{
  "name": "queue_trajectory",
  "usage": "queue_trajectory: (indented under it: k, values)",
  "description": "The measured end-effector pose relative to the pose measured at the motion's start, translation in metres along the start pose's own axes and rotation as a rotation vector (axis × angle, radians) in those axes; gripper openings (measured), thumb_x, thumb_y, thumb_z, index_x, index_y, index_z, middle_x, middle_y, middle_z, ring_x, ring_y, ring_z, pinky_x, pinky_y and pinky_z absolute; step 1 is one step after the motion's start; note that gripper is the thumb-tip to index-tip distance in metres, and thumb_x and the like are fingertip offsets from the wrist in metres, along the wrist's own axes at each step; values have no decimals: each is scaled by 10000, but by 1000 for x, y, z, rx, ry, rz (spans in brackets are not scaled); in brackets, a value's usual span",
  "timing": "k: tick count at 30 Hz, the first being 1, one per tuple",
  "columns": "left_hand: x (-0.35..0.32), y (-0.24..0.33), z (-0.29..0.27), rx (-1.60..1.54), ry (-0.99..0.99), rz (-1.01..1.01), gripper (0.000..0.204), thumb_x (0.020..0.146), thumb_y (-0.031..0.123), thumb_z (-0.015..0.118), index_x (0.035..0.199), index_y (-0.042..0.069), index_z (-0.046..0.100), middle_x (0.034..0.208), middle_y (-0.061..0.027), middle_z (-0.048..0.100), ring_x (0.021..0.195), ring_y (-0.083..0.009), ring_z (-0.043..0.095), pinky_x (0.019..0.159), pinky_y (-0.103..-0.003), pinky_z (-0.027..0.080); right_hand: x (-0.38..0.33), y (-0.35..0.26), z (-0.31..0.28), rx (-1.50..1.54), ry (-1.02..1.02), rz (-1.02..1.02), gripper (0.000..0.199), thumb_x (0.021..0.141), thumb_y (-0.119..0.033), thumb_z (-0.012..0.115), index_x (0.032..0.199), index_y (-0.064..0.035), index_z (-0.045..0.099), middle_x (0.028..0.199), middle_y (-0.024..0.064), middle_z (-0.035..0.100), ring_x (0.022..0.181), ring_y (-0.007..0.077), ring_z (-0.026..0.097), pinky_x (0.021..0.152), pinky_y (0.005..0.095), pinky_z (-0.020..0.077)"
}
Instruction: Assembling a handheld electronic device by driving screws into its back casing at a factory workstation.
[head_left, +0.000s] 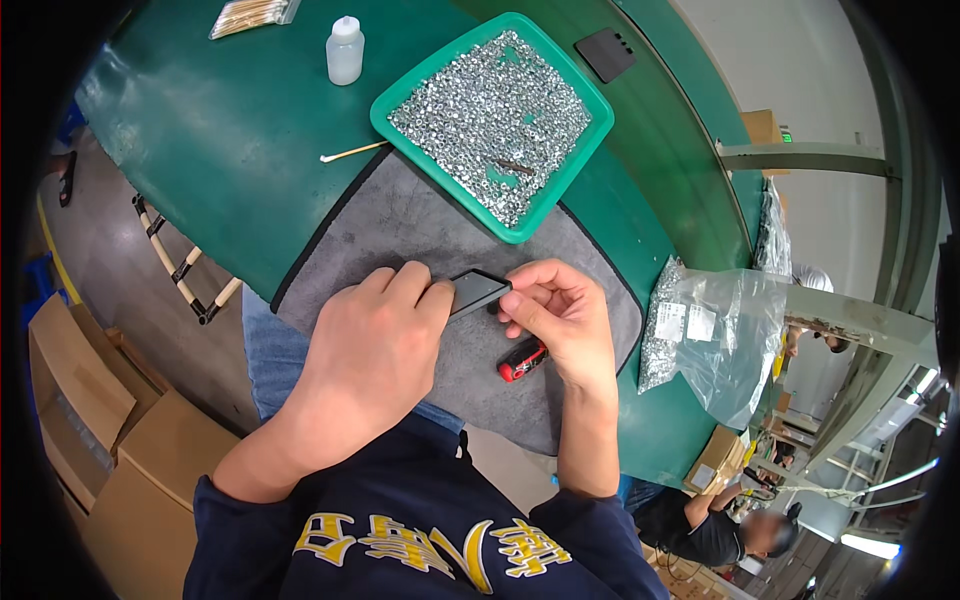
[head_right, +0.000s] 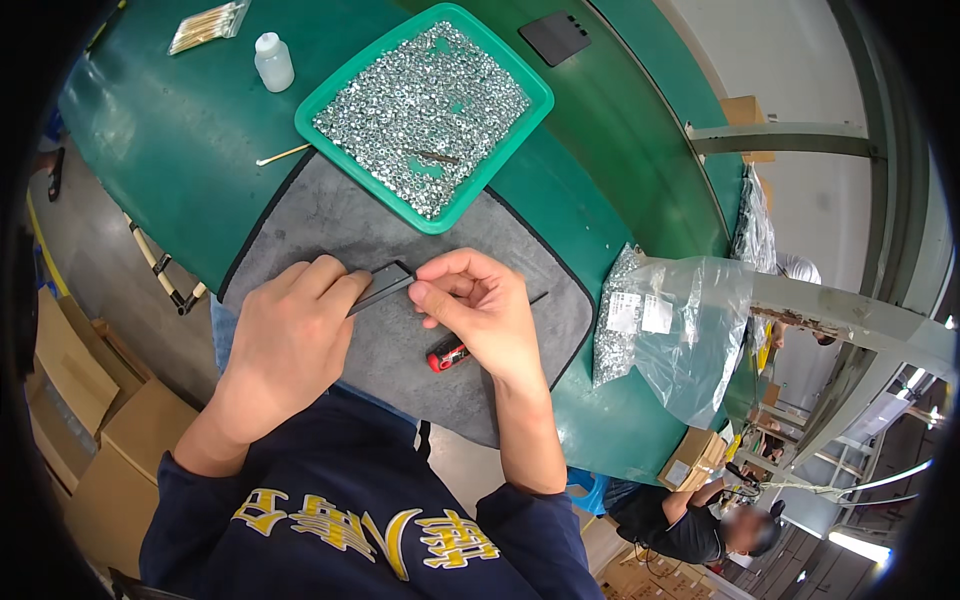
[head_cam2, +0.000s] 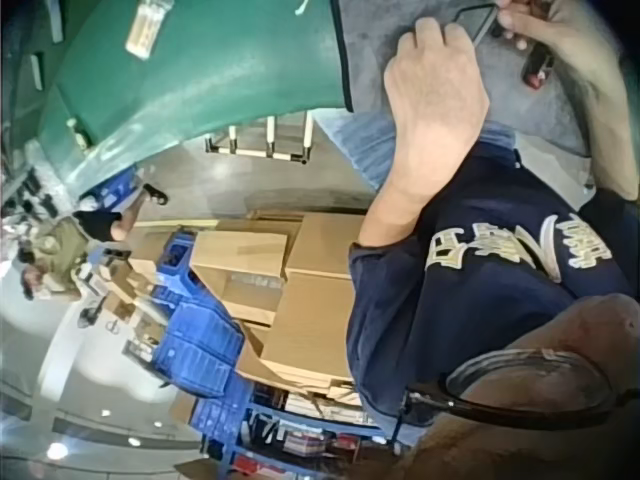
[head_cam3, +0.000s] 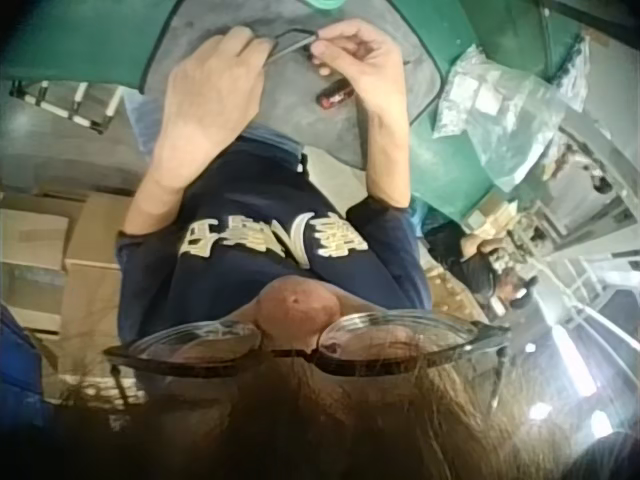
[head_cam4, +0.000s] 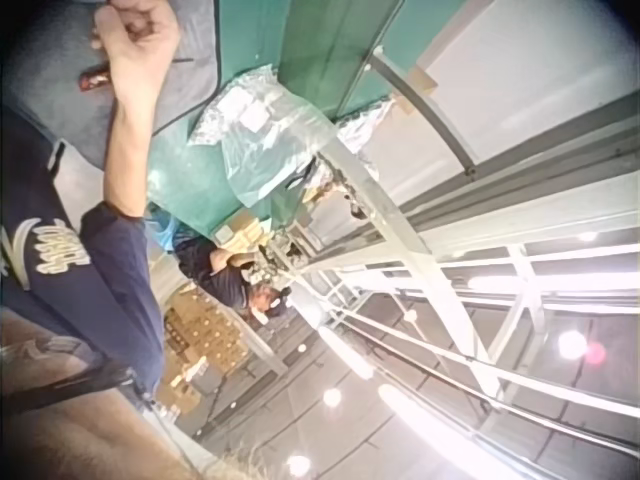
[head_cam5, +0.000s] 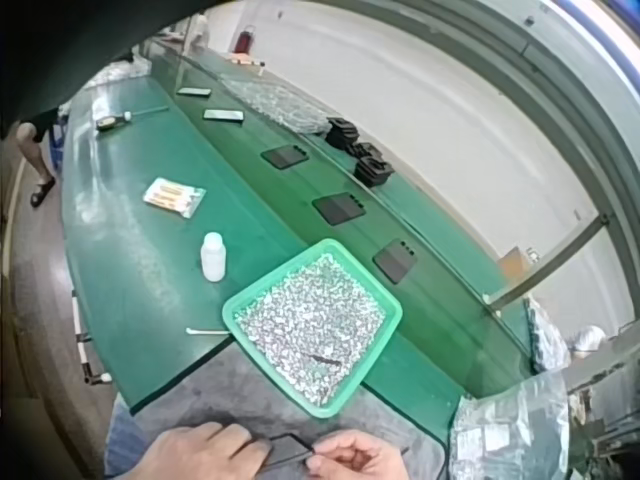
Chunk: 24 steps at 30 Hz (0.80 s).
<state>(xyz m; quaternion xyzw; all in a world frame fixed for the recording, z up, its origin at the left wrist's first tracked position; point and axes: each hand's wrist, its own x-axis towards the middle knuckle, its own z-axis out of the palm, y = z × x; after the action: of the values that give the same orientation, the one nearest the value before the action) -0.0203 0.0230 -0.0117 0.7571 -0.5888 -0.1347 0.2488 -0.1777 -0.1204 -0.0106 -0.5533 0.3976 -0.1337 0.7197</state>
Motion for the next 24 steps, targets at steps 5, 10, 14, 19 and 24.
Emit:
queue_trajectory:
  k: [5,10,14,19,24]
  values:
    - [-1,0,1,14,-1,6,308,746,6,659,1046,72,668,946,-46,582,743,-226,581,655,-335,484,1,2,2,36,8,-16,145,848,61,715,982,20,676,825,79,701,718,102,633,641,211,532]
    - [0,1,0,37,-15,16,300,754,11,656,1048,71,668,947,-40,581,736,-222,573,651,-330,482,-1,5,5,48,36,-33,135,845,73,693,969,25,675,814,89,701,712,110,636,644,211,533]
    - [1,2,-1,57,-31,34,291,763,18,652,1049,69,668,946,-36,581,734,-220,570,648,-327,481,-3,8,8,25,82,-64,123,843,74,687,956,27,673,804,96,701,709,116,638,647,212,534]
    - [1,4,0,89,-33,45,285,769,25,649,1050,66,670,951,-33,590,740,-218,570,647,-322,482,-5,9,7,43,77,-73,141,846,76,684,978,27,682,834,91,702,712,101,635,644,203,532]
    - [1,1,-4,71,-34,24,278,773,26,648,1047,67,672,964,-35,599,757,-224,576,668,-326,486,-18,-7,-2,-444,93,-234,210,811,19,752,1011,-5,692,950,79,693,817,140,649,716,248,538]
